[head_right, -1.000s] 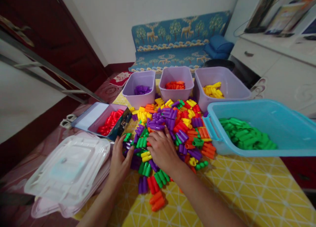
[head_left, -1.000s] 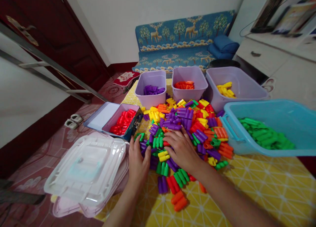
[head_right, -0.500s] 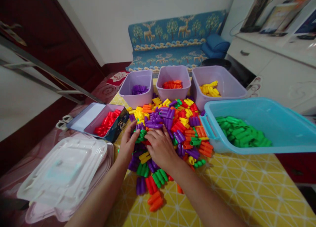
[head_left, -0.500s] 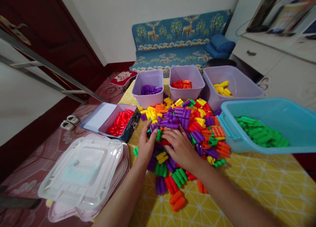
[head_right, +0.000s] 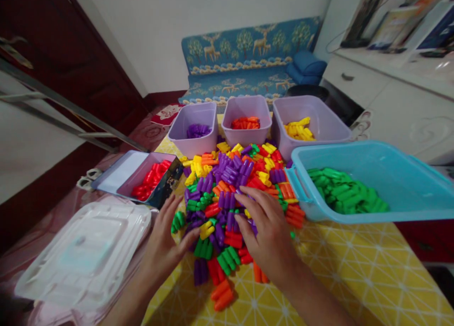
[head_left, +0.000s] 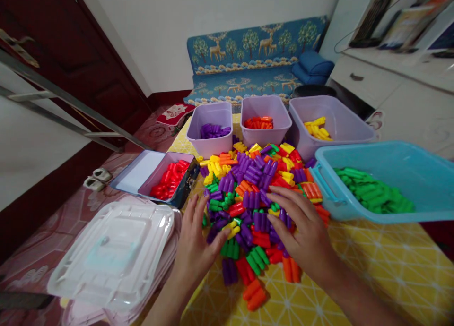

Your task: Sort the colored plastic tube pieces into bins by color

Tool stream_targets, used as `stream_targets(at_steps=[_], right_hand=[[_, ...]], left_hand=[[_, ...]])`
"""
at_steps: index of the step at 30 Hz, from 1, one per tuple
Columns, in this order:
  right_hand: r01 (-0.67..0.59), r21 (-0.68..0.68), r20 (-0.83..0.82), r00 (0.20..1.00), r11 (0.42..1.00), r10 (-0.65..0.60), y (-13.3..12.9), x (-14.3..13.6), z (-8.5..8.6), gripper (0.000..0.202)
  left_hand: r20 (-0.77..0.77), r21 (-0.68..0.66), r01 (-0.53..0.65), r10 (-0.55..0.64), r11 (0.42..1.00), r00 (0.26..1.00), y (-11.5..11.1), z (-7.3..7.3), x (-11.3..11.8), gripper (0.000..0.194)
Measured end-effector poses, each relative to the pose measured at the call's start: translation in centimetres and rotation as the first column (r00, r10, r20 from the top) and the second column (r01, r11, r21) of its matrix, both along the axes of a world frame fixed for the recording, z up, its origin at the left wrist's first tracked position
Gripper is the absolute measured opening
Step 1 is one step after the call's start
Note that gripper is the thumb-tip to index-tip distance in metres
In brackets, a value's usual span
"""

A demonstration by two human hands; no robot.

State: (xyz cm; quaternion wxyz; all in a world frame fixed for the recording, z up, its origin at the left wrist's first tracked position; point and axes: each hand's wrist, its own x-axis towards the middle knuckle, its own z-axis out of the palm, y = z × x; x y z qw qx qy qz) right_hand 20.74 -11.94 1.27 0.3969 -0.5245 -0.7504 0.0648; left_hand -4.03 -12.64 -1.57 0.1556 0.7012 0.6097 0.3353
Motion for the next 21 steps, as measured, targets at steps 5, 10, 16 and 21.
stream_targets(at_steps=[5,10,16,21], right_hand=[[0.102,-0.052,0.16,0.983,0.993,-0.092,-6.8,1.9,-3.9,0.075],[0.052,-0.144,0.279,0.96,0.988,-0.01,-9.0,1.2,-6.8,0.089],[-0.004,-0.17,0.186,0.982,0.985,0.036,-7.1,-0.8,-6.8,0.069],[-0.039,-0.098,0.123,0.991,0.994,0.051,-3.0,-1.8,-5.5,0.06]], left_hand=[[-0.19,-0.181,0.17,-0.205,0.969,0.96,-5.6,-3.6,-0.9,0.127],[-0.147,-0.098,0.223,-0.236,0.97,0.961,-5.1,-3.5,1.7,0.111],[-0.068,-0.009,0.22,-0.22,0.975,0.973,-2.5,-2.8,3.7,0.084],[-0.182,0.048,0.311,-0.298,0.949,0.937,2.0,-0.8,4.5,0.067]])
